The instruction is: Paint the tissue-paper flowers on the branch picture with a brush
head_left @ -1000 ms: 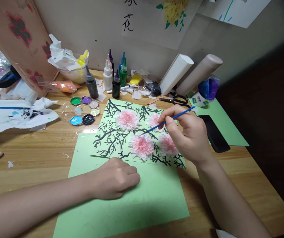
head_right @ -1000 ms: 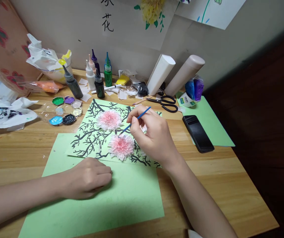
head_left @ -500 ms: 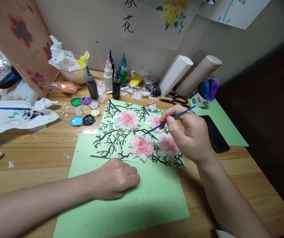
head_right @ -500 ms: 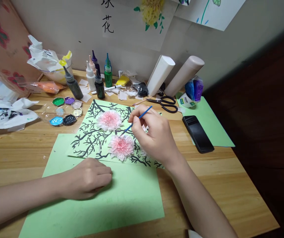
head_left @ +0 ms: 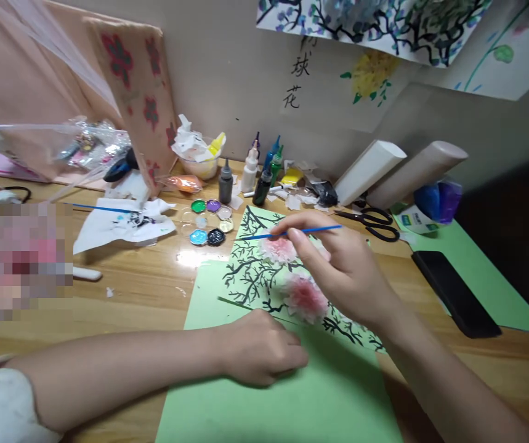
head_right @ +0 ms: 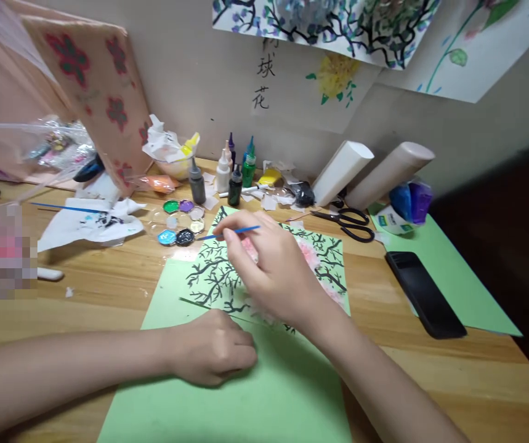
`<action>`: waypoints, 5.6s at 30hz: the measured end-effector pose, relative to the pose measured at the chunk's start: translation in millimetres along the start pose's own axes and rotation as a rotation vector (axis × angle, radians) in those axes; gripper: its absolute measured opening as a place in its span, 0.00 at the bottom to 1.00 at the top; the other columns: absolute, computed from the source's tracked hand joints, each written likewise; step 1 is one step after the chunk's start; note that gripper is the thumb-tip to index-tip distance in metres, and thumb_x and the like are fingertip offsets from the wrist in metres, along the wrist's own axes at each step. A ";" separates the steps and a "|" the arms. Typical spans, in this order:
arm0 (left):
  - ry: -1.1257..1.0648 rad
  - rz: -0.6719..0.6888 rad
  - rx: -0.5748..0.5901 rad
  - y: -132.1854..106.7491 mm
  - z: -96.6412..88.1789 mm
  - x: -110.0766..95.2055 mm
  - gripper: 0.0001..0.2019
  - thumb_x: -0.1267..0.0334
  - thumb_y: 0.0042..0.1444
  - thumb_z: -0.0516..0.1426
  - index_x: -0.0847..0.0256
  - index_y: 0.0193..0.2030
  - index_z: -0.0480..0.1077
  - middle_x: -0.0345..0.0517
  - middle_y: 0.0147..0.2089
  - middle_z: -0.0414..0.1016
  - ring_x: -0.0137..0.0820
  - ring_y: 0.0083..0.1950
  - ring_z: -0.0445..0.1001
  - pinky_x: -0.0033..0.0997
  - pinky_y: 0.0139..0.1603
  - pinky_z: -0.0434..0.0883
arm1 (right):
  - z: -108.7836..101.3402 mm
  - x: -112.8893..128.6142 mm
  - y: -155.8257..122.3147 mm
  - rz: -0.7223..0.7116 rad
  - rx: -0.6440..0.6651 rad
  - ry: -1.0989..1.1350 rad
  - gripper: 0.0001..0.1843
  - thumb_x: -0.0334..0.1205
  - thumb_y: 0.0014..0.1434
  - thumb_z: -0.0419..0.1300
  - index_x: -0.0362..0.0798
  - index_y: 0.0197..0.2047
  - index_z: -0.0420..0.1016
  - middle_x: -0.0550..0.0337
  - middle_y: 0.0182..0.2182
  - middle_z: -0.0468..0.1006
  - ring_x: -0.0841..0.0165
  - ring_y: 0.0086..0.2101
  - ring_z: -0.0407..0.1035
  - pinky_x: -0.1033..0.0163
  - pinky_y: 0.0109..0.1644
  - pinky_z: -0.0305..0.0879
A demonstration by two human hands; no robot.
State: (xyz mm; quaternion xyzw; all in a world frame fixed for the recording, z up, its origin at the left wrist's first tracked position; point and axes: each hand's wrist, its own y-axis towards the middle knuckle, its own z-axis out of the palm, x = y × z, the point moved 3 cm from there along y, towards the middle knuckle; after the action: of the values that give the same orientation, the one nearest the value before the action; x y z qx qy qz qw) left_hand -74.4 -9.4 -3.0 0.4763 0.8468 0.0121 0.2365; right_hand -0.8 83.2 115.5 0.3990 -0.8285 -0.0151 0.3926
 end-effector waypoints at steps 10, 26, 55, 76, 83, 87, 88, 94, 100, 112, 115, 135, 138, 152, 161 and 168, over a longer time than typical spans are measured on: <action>0.068 0.021 0.058 0.4 3.9 -2.0 0.02 0.69 0.49 0.56 0.60 0.31 0.65 0.36 0.30 0.73 0.27 0.25 0.66 0.30 0.14 0.45 | 72.9 23.0 64.5 -0.090 0.272 -0.133 0.13 0.37 0.64 0.46 0.44 0.40 0.71 0.54 0.37 0.76 0.66 0.37 0.68 0.62 0.39 0.59; 0.072 0.022 0.053 -0.3 2.3 -0.5 0.03 0.69 0.49 0.55 0.59 0.31 0.66 0.37 0.29 0.72 0.27 0.24 0.64 0.30 0.13 0.45 | 46.5 23.2 50.3 -0.088 0.115 -0.083 0.12 0.38 0.64 0.48 0.46 0.43 0.72 0.55 0.38 0.77 0.66 0.39 0.69 0.60 0.41 0.62; 0.041 0.028 0.027 2.8 -4.2 -0.1 0.08 0.76 0.48 0.49 0.59 0.26 0.57 0.39 0.24 0.66 0.28 0.22 0.60 0.33 0.20 0.52 | -38.6 -32.4 0.5 0.130 0.074 -0.269 0.21 0.47 0.65 0.47 0.49 0.25 0.70 0.63 0.21 0.71 0.73 0.22 0.61 0.63 0.29 0.53; 0.056 0.035 0.045 2.7 -4.9 -0.5 0.09 0.76 0.51 0.49 0.59 0.26 0.56 0.39 0.24 0.66 0.28 0.22 0.62 0.32 0.20 0.52 | -34.7 -34.9 1.8 0.118 0.064 -0.290 0.21 0.47 0.65 0.47 0.49 0.24 0.69 0.63 0.20 0.70 0.72 0.23 0.63 0.63 0.30 0.54; 0.049 0.032 0.031 2.0 -3.5 0.4 0.09 0.75 0.51 0.49 0.59 0.26 0.56 0.39 0.24 0.66 0.27 0.22 0.61 0.32 0.20 0.52 | -35.6 -35.8 1.7 0.144 0.058 -0.267 0.21 0.47 0.65 0.47 0.49 0.26 0.70 0.62 0.22 0.72 0.72 0.24 0.63 0.63 0.30 0.54; 0.046 0.031 0.033 2.4 -3.5 0.3 0.09 0.76 0.51 0.49 0.59 0.26 0.56 0.39 0.24 0.66 0.28 0.22 0.62 0.32 0.20 0.52 | -35.9 -35.3 1.6 0.145 0.049 -0.240 0.20 0.46 0.65 0.48 0.49 0.26 0.70 0.62 0.23 0.72 0.71 0.25 0.64 0.63 0.31 0.55; 0.046 0.030 0.033 2.4 -3.7 0.2 0.09 0.76 0.52 0.48 0.59 0.26 0.56 0.39 0.24 0.65 0.28 0.22 0.62 0.32 0.20 0.52 | -35.6 -35.3 1.7 0.144 0.050 -0.238 0.20 0.46 0.65 0.48 0.49 0.26 0.70 0.62 0.23 0.72 0.71 0.25 0.64 0.63 0.31 0.55; 0.042 0.037 0.031 1.8 -3.9 0.3 0.09 0.75 0.52 0.49 0.59 0.26 0.55 0.39 0.24 0.66 0.28 0.22 0.63 0.32 0.20 0.53 | -32.4 -36.6 2.5 0.132 0.056 -0.247 0.21 0.46 0.65 0.48 0.48 0.26 0.71 0.63 0.22 0.71 0.71 0.24 0.63 0.64 0.30 0.53; 0.044 0.032 0.028 1.5 -3.3 0.7 0.09 0.76 0.51 0.49 0.59 0.26 0.56 0.38 0.24 0.66 0.27 0.22 0.62 0.31 0.21 0.52 | -28.5 -39.9 2.6 0.113 0.079 -0.257 0.20 0.46 0.65 0.47 0.47 0.27 0.71 0.61 0.23 0.72 0.71 0.25 0.64 0.64 0.30 0.54; 0.055 0.026 0.033 1.8 -3.7 0.3 0.08 0.76 0.50 0.49 0.59 0.26 0.58 0.38 0.24 0.66 0.28 0.22 0.61 0.33 0.19 0.53 | -29.4 -39.4 2.7 0.127 0.089 -0.285 0.21 0.45 0.65 0.48 0.47 0.25 0.70 0.63 0.20 0.69 0.72 0.23 0.60 0.64 0.29 0.51; 0.056 0.023 0.031 1.8 -3.8 0.1 0.08 0.76 0.51 0.50 0.59 0.26 0.58 0.38 0.24 0.66 0.28 0.22 0.61 0.33 0.19 0.53 | -30.4 -38.2 2.8 0.129 0.088 -0.288 0.20 0.44 0.65 0.48 0.47 0.24 0.70 0.64 0.18 0.66 0.73 0.22 0.58 0.64 0.29 0.51; 0.013 0.017 0.025 0.4 0.0 1.1 0.07 0.75 0.47 0.51 0.59 0.26 0.59 0.38 0.25 0.65 0.28 0.23 0.59 0.33 0.20 0.53 | -11.3 -27.6 0.7 0.016 -0.073 0.046 0.13 0.39 0.65 0.48 0.47 0.37 0.74 0.59 0.37 0.77 0.69 0.38 0.71 0.62 0.41 0.65; 0.011 0.013 0.022 -0.9 0.9 1.7 0.07 0.74 0.43 0.53 0.59 0.25 0.59 0.37 0.26 0.66 0.27 0.23 0.58 0.33 0.19 0.52 | 5.6 -19.0 1.1 -0.003 -0.002 0.067 0.12 0.37 0.65 0.49 0.47 0.42 0.74 0.59 0.40 0.78 0.69 0.41 0.71 0.62 0.45 0.65; 0.038 0.134 -0.096 2.1 2.6 3.0 0.04 0.74 0.42 0.53 0.61 0.24 0.64 0.41 0.24 0.66 0.29 0.25 0.55 0.33 0.23 0.50 | 70.1 -3.0 1.1 -0.060 0.293 0.010 0.19 0.38 0.67 0.44 0.43 0.55 0.68 0.56 0.49 0.76 0.65 0.47 0.67 0.57 0.51 0.65; 0.060 0.128 -0.079 1.5 3.1 3.0 0.04 0.73 0.42 0.54 0.61 0.24 0.64 0.41 0.24 0.67 0.30 0.25 0.56 0.34 0.22 0.50 | 65.6 -0.1 1.9 -0.098 0.297 -0.020 0.19 0.38 0.67 0.43 0.44 0.56 0.66 0.54 0.48 0.76 0.64 0.47 0.67 0.56 0.49 0.66; 0.002 0.029 0.032 -2.1 3.0 2.8 0.05 0.72 0.47 0.54 0.59 0.26 0.60 0.38 0.27 0.69 0.27 0.24 0.61 0.33 0.19 0.52 | 3.9 -1.3 4.8 -0.078 -0.015 -0.024 0.13 0.38 0.65 0.48 0.50 0.46 0.72 0.57 0.42 0.78 0.65 0.43 0.70 0.58 0.46 0.66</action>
State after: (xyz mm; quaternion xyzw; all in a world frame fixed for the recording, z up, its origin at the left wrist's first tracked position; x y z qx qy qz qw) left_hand -76.0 -8.8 -7.2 0.4922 0.8401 0.0024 0.2279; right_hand -6.0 86.2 113.6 0.4276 -0.8169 -0.0414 0.3848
